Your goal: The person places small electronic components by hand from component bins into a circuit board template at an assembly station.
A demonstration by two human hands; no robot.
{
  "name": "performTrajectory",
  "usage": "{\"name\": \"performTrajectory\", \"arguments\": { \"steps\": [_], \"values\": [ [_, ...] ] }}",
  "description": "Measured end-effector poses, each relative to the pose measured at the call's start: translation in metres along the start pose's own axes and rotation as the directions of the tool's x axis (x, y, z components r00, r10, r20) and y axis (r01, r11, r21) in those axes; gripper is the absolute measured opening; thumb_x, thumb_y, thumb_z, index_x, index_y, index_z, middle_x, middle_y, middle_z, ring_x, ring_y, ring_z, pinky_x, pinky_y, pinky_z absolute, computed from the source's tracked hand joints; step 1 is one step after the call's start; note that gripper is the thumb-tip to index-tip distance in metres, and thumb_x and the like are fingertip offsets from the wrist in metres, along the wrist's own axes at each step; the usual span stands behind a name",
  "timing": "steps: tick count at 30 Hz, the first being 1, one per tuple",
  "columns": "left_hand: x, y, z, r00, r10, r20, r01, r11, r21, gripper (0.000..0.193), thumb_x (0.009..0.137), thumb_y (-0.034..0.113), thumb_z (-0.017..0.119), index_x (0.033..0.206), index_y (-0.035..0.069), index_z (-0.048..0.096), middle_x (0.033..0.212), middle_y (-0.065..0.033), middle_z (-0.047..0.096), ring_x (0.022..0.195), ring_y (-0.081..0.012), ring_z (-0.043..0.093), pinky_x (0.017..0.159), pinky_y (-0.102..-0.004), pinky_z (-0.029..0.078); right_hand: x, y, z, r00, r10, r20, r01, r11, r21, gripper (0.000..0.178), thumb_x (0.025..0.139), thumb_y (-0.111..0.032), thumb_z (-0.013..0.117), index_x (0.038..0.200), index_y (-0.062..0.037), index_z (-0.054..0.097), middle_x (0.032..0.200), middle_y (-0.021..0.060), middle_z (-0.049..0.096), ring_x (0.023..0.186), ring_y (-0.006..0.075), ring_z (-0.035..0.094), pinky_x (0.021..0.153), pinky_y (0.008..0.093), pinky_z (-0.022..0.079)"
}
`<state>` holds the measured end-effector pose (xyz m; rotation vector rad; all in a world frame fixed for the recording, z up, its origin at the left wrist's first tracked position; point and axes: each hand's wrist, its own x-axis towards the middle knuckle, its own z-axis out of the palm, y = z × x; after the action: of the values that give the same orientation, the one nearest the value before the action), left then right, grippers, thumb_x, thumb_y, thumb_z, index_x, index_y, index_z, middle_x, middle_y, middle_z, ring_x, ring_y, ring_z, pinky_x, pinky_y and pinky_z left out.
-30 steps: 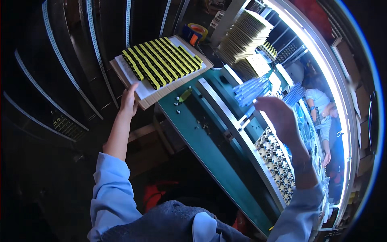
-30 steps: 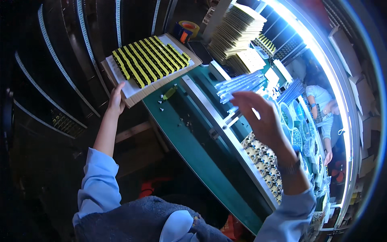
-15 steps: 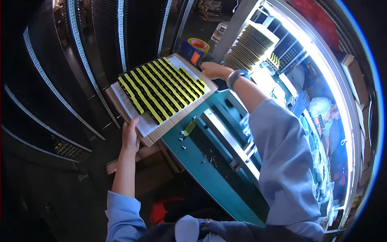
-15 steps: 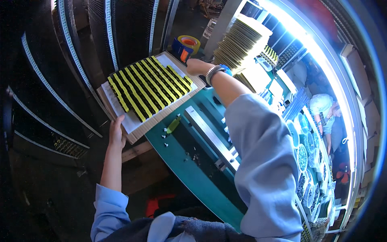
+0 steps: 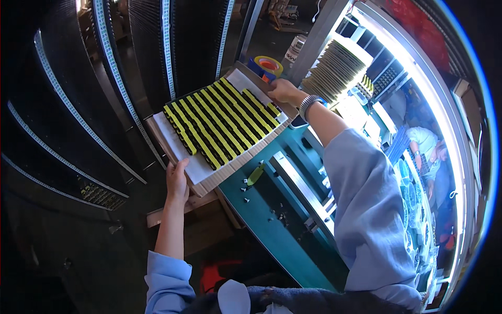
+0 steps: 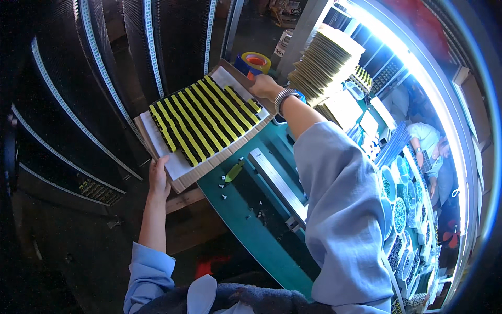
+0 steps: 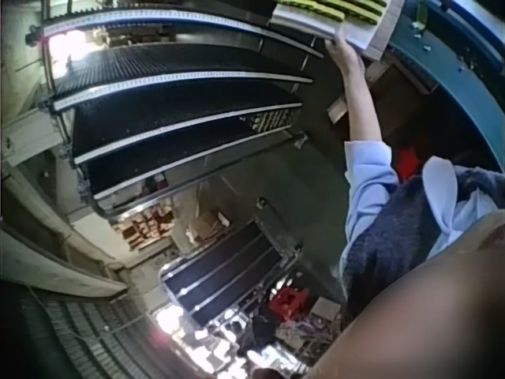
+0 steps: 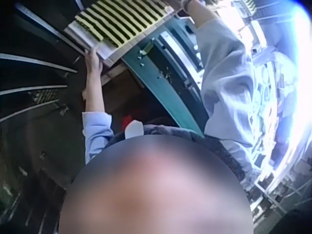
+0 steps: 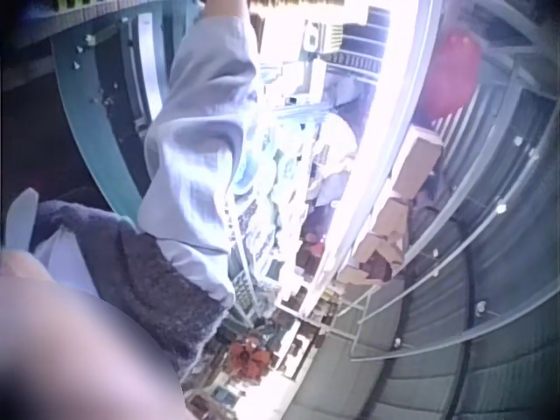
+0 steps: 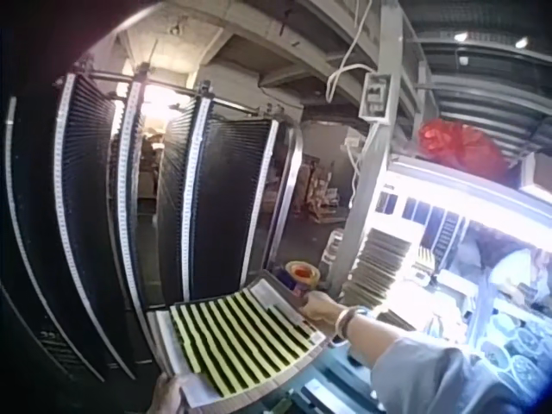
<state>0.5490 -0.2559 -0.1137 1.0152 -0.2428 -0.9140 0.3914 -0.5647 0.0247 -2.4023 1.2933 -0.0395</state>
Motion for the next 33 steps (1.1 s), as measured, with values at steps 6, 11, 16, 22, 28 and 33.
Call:
{"name": "performTrajectory", "arguments": {
  "steps": [6, 11, 16, 22, 28, 33],
  "values": [
    [-0.027, 0.044, -0.008, 0.997, 0.069, 0.045, -0.073, 0.994, 0.085, 0.031, 0.081, 0.015, 0.055, 0.108, -0.002, 0.054, 0.103, -0.0144, 0.058, 0.092, -0.0193, 0.053, 0.083, -0.0284, 0.040, -0.059, -0.026, -0.012, 0.998, 0.024, -0.061, -0.018, 0.995, 0.100, 0.023, 0.083, -0.015, 0.055, 0.100, 0.0001, 0.060, 0.097, 0.0128, 0.060, 0.088, 0.0229, 0.056, 0.076, 0.0323, 0.044],
    [-0.070, 0.100, 0.001, 0.996, 0.068, 0.057, -0.076, 0.982, 0.171, 0.038, 0.079, 0.014, 0.056, 0.114, -0.001, 0.053, 0.105, -0.0155, 0.057, 0.094, -0.0183, 0.052, 0.083, -0.0272, 0.039, -0.158, -0.049, -0.069, 0.995, -0.033, -0.093, 0.040, 0.997, 0.072, 0.023, 0.085, -0.015, 0.054, 0.102, -0.0009, 0.057, 0.099, 0.0124, 0.058, 0.086, 0.0179, 0.055, 0.074, 0.0322, 0.045],
    [-0.138, 0.107, 0.018, 0.964, 0.226, 0.142, -0.253, 0.943, 0.216, 0.045, 0.085, 0.030, 0.049, 0.122, 0.004, 0.052, 0.118, -0.0124, 0.056, 0.103, -0.0183, 0.057, 0.087, -0.0339, 0.045, -0.315, -0.007, -0.105, 0.988, -0.076, -0.133, 0.133, 0.857, 0.498, 0.022, 0.089, -0.017, 0.057, 0.103, -0.0002, 0.056, 0.096, 0.0110, 0.058, 0.080, 0.0125, 0.055, 0.070, 0.0228, 0.046],
    [-0.206, 0.056, 0.041, 0.708, 0.029, 0.706, 0.099, 0.985, -0.140, 0.045, 0.080, 0.025, 0.049, 0.119, 0.003, 0.053, 0.119, -0.0145, 0.056, 0.098, -0.0210, 0.059, 0.083, -0.0322, 0.048, -0.579, -0.035, -0.040, 0.479, 0.672, -0.565, -0.359, 0.737, 0.572, 0.034, 0.084, -0.007, 0.059, 0.118, -0.0021, 0.054, 0.117, 0.0135, 0.054, 0.101, 0.0203, 0.054, 0.085, 0.0233, 0.044],
    [-0.259, -0.004, 0.065, -0.147, -0.523, 0.840, 0.376, 0.756, 0.536, 0.064, 0.073, 0.002, 0.052, 0.132, -0.007, 0.031, 0.121, -0.0228, 0.052, 0.097, -0.0310, 0.059, 0.083, -0.0350, 0.049, -0.755, -0.060, 0.066, 0.265, 0.884, -0.386, -0.366, 0.463, 0.807, 0.020, 0.085, -0.006, 0.052, 0.103, 0.0018, 0.054, 0.090, 0.0077, 0.059, 0.076, 0.0096, 0.054, 0.068, 0.0176, 0.043],
    [-0.292, -0.018, 0.081, -0.597, -0.519, 0.612, 0.151, 0.676, 0.721, 0.049, 0.087, 0.008, 0.053, 0.129, -0.006, 0.032, 0.119, -0.0214, 0.051, 0.099, -0.0281, 0.058, 0.083, -0.0350, 0.049, -0.809, -0.084, 0.128, 0.076, 0.958, -0.277, -0.265, 0.287, 0.921, 0.015, 0.086, -0.004, 0.048, 0.099, 0.0006, 0.053, 0.086, 0.0055, 0.057, 0.075, 0.0077, 0.051, 0.067, 0.0168, 0.040]
  ]
}}
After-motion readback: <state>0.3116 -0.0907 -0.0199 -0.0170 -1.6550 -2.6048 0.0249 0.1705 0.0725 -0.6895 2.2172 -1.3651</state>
